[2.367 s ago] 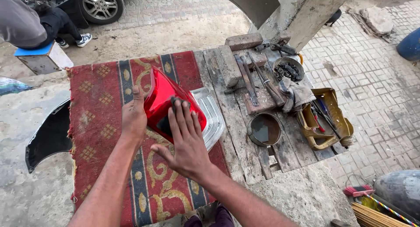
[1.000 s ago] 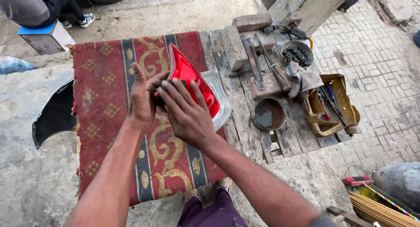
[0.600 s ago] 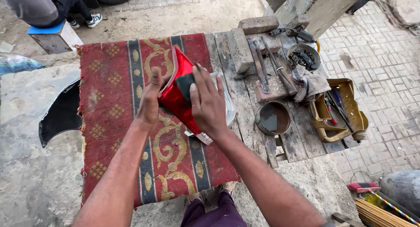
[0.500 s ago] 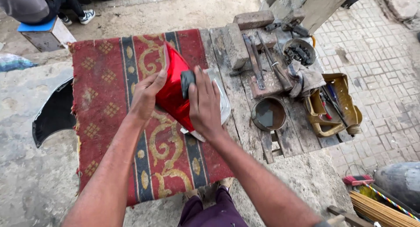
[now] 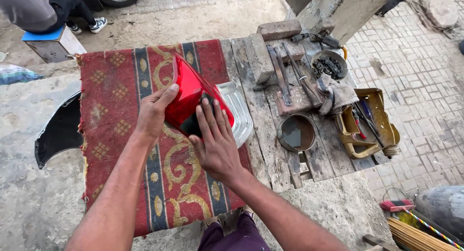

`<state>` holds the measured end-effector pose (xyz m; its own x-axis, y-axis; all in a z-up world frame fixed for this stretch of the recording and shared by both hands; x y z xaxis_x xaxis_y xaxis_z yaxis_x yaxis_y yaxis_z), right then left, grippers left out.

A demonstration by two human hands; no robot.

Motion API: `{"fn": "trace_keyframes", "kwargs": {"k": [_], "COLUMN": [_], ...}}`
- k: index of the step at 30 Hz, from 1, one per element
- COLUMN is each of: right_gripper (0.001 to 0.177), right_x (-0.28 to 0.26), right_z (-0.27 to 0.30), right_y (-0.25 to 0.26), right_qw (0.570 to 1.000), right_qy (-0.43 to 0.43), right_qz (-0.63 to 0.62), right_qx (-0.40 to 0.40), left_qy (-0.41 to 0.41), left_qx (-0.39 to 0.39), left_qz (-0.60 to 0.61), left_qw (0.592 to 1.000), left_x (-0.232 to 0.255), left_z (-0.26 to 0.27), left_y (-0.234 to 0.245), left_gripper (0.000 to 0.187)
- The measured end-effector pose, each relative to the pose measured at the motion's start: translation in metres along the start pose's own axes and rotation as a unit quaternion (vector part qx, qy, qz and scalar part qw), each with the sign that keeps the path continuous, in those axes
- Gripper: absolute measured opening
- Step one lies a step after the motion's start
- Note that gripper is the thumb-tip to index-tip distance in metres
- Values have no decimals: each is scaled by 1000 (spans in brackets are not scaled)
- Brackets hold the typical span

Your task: The person cleans a car tail light assembly on a workbench. They wipe the exterior with a cloth, flip the unit to clean the interior housing, and then use a sanding block to smooth the red lens surface.

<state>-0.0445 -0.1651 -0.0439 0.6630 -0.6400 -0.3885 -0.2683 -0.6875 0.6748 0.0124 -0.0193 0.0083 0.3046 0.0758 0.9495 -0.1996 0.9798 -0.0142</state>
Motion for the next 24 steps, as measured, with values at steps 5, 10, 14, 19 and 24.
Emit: {"fn": "trace_keyframes", "kwargs": {"k": [5, 10, 14, 19, 24], "right_gripper": [66, 80, 79, 84, 71], "right_x": [15, -2, 24, -3, 21], "right_z": [-42, -12, -44, -36, -56], "right_y": [-6, 1, -15, 7, -6], "right_qw": [996, 999, 999, 999, 992], "right_qy": [-66, 5, -36, -21, -83], "right_qz": [-57, -10, -36, -31, -80], "right_qx": [0, -37, -4, -25, -44], "left_qy": [-22, 11, 12, -36, -13], "left_qx": [-3, 4, 0, 9, 27], "left_qz": [14, 5, 4, 12, -23], "left_qw": [1000, 1000, 1000, 999, 999], "left_x": [-5, 2, -28, -26, -6], "left_z": [1, -9, -24, -19, 0], "left_y": [5, 12, 16, 15, 6], "left_gripper": [23, 27, 28, 23, 29]}}
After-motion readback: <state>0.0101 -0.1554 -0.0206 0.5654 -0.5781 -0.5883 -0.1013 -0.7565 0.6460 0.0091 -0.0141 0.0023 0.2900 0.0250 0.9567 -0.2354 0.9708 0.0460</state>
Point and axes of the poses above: each hand's wrist, its own z-axis away from the middle knuckle, its own y-axis out of the back of the hand, x = y × z, the point moved 2 cm from there along -z, towards the middle knuckle, and after that the axes turned 7 degrees about y, right-handed, at the moved point
